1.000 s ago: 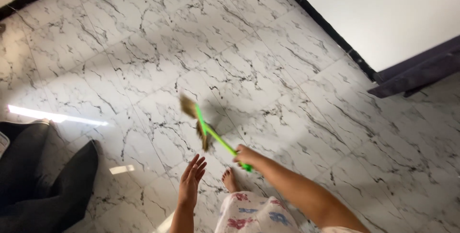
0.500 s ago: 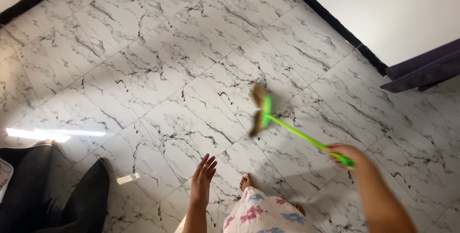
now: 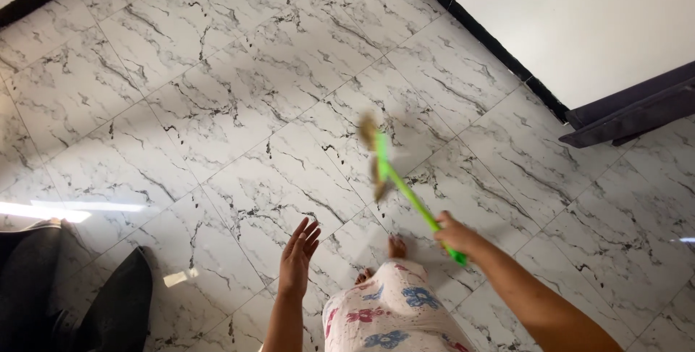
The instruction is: The recorder uses a green broom to sweep debris on a marble-tiled floor.
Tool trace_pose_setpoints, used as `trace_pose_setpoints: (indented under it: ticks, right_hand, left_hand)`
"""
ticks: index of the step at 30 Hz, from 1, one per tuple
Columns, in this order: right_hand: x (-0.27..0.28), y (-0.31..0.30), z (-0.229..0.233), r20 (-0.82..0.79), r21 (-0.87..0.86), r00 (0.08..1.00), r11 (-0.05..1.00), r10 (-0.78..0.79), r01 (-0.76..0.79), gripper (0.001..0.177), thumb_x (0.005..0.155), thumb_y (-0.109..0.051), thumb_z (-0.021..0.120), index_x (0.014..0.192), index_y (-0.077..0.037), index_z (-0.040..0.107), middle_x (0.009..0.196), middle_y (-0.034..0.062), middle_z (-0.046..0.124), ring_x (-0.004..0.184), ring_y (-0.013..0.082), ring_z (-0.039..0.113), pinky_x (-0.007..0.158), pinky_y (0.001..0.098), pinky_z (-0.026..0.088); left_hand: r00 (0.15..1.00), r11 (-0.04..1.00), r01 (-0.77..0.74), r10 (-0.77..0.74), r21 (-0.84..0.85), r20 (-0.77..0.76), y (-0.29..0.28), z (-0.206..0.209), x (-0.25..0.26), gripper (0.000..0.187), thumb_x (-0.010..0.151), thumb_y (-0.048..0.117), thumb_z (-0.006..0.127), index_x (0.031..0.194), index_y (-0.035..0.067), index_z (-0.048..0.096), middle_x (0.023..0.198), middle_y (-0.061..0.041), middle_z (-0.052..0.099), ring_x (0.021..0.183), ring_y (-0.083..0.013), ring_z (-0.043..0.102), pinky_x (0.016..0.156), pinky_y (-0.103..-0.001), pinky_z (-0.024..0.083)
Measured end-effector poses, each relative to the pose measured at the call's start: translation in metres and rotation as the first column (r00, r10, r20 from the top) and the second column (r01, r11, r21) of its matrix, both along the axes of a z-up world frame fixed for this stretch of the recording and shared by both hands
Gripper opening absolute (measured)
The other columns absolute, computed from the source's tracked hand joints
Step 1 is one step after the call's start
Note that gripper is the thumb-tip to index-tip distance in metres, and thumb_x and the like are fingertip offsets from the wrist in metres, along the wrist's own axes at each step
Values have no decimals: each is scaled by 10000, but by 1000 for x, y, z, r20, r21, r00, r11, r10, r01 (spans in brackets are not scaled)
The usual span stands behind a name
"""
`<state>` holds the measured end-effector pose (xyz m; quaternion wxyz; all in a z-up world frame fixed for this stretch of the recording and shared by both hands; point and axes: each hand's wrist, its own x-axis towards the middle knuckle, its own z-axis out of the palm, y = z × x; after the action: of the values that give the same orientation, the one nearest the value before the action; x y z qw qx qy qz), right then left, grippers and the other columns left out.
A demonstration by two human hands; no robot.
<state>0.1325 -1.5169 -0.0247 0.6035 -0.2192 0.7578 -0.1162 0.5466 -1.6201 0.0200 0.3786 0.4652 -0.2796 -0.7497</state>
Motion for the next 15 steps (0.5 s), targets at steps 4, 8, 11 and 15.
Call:
trace_pose_setpoints:
  ticks: [4, 8, 11, 15]
  right_hand:
    - [84, -90, -4, 195, -104, 977, 992, 85, -65, 402, 897, -65, 682, 1255, -86, 500, 880, 168, 700, 573, 204, 600, 473, 329, 501]
    - [175, -180, -90, 278, -115, 956, 991, 94, -64, 369, 881, 17, 682, 1216, -83, 565, 897, 173, 694, 625, 225, 648, 484, 364, 529]
    - [195, -245, -166, 370, -211, 929, 975, 20, 63, 315, 846, 44, 737, 1119, -30, 598, 810, 161, 701, 571, 224, 662, 445, 383, 515]
    - [98, -285, -128, 458, 25, 839, 948, -293, 317, 250, 878, -120, 765, 1117, -74, 706, 811, 126, 709, 580, 180, 668, 408, 342, 468]
  left_hand:
    - [999, 1000, -21, 21, 1, 40, -8, 3, 7, 487, 1058, 229, 399, 1521, 95, 475, 1497, -112, 574, 1373, -240, 546, 1145, -387, 409]
    - [990, 996, -82, 78, 33, 119, -27, 13, 5, 494, 1057, 240, 410, 1521, 84, 476, 1491, -125, 578, 1369, -257, 552, 1145, -393, 415]
    - [986, 994, -94, 86, 54, 142, -53, 5, 6, 502, 1052, 233, 412, 1523, 71, 473, 1492, -138, 577, 1365, -271, 556, 1133, -399, 417]
    - [985, 992, -104, 94, 68, 142, -110, -14, -13, 505, 1055, 225, 403, 1534, 76, 453, 1497, -140, 572, 1364, -275, 548, 1111, -397, 415]
